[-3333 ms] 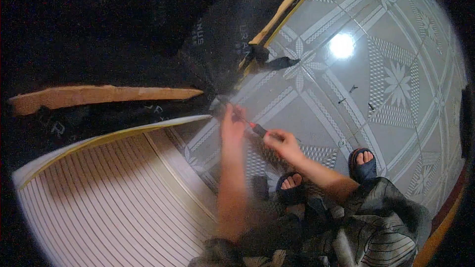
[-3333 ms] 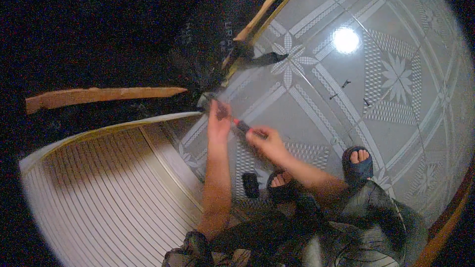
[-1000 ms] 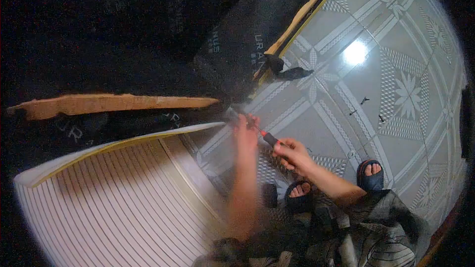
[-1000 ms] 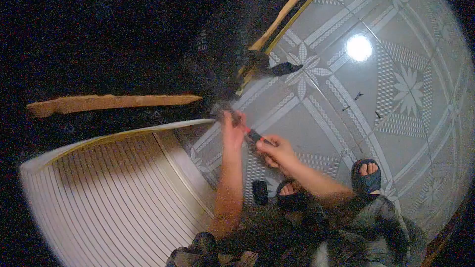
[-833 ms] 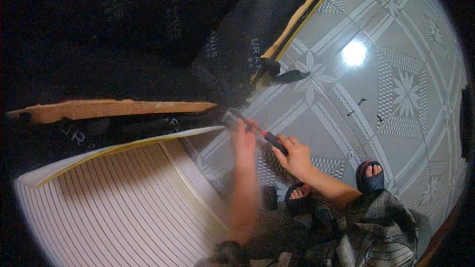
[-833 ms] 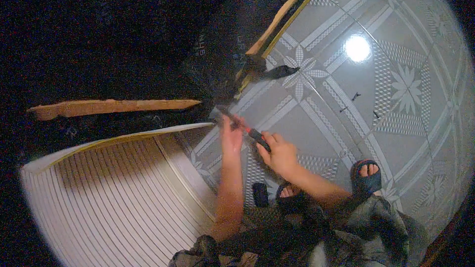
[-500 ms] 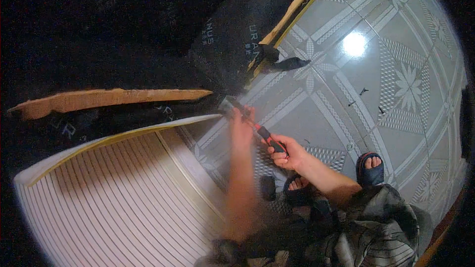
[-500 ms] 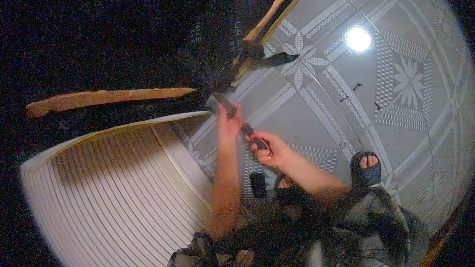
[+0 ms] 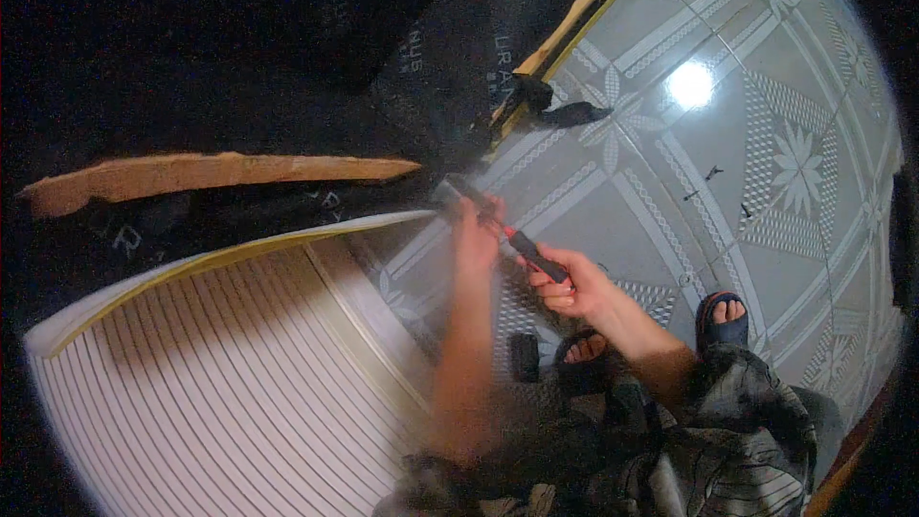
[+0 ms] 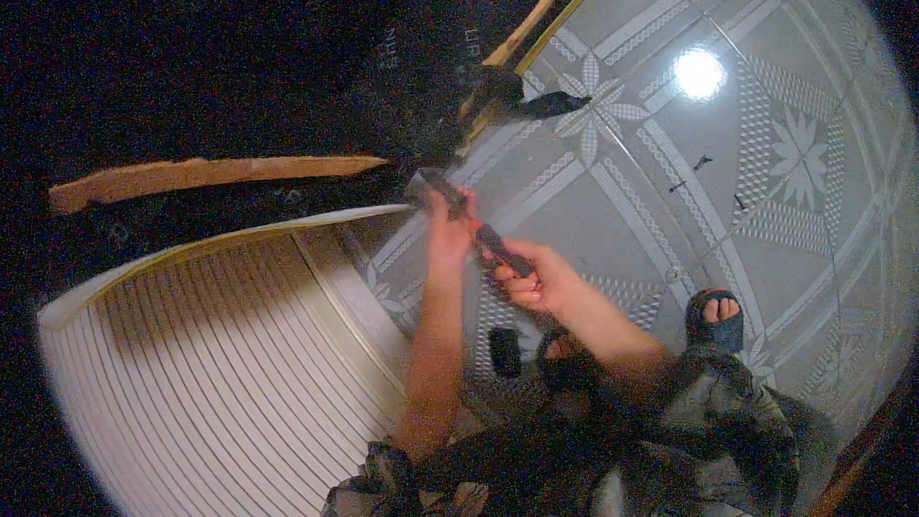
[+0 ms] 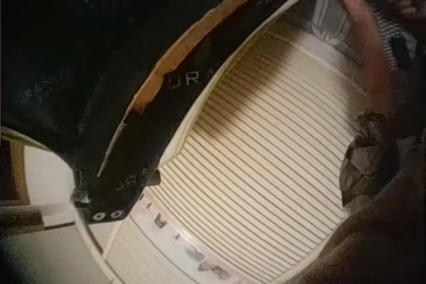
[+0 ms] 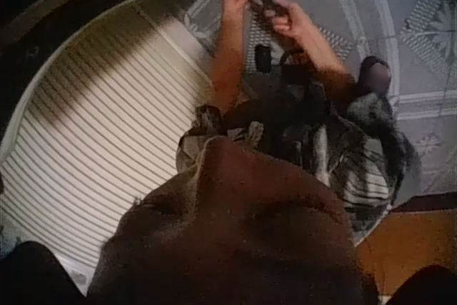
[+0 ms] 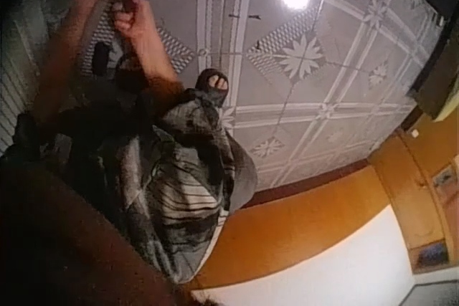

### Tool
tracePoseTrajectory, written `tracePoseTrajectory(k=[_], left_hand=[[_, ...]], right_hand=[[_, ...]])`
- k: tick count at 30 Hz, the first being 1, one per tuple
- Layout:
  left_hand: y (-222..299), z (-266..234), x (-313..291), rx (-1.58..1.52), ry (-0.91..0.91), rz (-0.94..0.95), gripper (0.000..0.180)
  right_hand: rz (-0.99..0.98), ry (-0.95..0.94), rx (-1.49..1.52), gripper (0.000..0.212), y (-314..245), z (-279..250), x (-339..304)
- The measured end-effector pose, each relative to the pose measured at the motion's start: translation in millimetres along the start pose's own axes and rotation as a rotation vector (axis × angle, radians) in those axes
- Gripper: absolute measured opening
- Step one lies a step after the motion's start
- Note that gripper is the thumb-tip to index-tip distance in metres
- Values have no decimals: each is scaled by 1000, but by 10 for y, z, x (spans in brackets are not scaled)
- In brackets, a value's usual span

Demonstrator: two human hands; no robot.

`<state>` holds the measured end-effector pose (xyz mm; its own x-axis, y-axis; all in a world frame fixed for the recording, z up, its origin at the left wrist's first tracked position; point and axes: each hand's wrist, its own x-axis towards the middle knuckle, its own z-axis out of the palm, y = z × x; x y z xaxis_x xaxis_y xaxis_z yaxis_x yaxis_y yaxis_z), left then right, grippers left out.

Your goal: The person uses a screwdriver to remove and then re-install a metal leg on the bottom corner of a yellow sofa, handling several small screws.

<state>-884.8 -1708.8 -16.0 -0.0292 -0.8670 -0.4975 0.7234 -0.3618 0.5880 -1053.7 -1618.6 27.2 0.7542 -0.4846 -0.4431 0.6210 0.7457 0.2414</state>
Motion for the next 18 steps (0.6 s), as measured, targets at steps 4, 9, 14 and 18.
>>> tracePoseTrajectory(k=[4,9,14,18], left_hand=[[-62,-10,-30,60,97,-11,27],[3,-180,35,-34,99,-47,27],[-31,-247,71,917,24,385,32],[18,-167,-8,-216,153,-182,40]], right_hand=[[-192,175,-232,27,120,-16,-25],[-1310,777,-1686,30,232,98,-16],[-1096,964,-1905,33,131,310,-13],[-1031,972,-1766,28,47,461,-44]])
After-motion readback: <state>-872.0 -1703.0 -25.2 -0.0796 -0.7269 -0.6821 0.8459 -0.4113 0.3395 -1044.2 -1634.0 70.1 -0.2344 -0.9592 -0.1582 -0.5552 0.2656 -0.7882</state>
